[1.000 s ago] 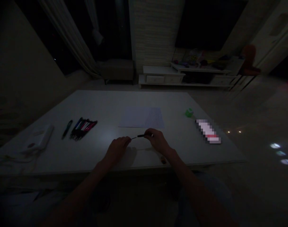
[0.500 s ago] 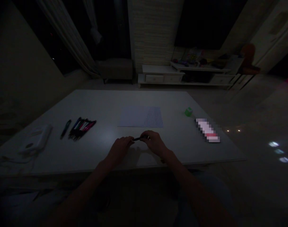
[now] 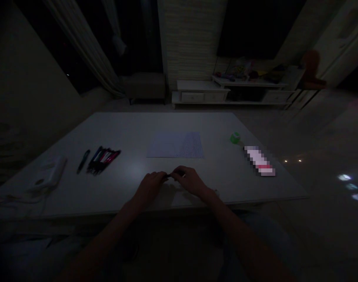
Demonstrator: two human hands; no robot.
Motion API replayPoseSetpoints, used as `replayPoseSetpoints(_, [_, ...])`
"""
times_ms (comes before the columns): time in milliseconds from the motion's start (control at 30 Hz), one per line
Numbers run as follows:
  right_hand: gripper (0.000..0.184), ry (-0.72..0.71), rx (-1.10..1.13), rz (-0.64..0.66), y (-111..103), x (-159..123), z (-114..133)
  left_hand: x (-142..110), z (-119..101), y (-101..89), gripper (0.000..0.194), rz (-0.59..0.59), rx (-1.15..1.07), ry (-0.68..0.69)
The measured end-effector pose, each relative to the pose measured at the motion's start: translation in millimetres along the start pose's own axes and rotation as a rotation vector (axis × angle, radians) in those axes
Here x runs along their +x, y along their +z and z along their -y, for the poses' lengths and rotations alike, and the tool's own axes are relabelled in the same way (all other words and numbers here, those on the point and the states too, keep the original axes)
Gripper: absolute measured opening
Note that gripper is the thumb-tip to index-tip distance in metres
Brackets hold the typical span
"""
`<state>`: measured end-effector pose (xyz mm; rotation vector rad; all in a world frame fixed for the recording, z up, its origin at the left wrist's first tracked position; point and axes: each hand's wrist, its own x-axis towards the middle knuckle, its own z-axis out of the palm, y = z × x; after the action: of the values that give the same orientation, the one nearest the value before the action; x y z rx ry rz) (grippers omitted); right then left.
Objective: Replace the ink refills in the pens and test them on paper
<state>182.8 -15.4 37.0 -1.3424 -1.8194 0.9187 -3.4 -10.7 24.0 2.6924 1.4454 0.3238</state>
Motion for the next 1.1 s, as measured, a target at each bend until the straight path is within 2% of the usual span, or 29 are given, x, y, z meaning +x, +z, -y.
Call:
replayPoseSetpoints(167, [0.044,0.068,-0.013,0.046,-1.9,-4.2,0.6,0.2,-0.9,1.9,0.016,0.021,0.007,0.047])
replayPoseSetpoints(267, [0.039,0.049,0.011,0.068,-1.7,-5.4,-0.6,0.6,-0.8,3.0,0.016,0.006,0.004,0.038])
replayPoseSetpoints(367, [0.045,0.089,0.033,0.086,-1.7,-5.6,-1.3,0.8,-1.1,2.9,0.015,-0.016,-0.004,0.056])
replayPoseSetpoints(500, [0.043,0.071,0.032,0.078,-2.2,-5.1,0.4,1.3,-2.1,2.4,0.015,-0.014,-0.012,0.063])
replayPoseSetpoints(767, [0.049,0.138,0.08,0.144,-4.4,-3.4,1.2,3.6,-2.2,2.6,0.014,-0.051,-0.017,0.086])
replayPoseSetpoints(867, [0.045,0.118,0.093,0.133,-4.3,-4.0,0.6,4.0,-2.5,0.7,0.013,-0.062,-0.013,0.075])
replayPoseSetpoints(1000, [0.052,0.161,0.112,0.134,-3.4,-4.3,0.4,4.4,-2.3,0.2,0.013,-0.07,-0.007,0.091])
replayPoseSetpoints(1100, [0.046,0.112,0.131,0.122,-3.2,-3.8,0.4,4.5,-1.6,1.2,0.013,-0.074,-0.002,0.093])
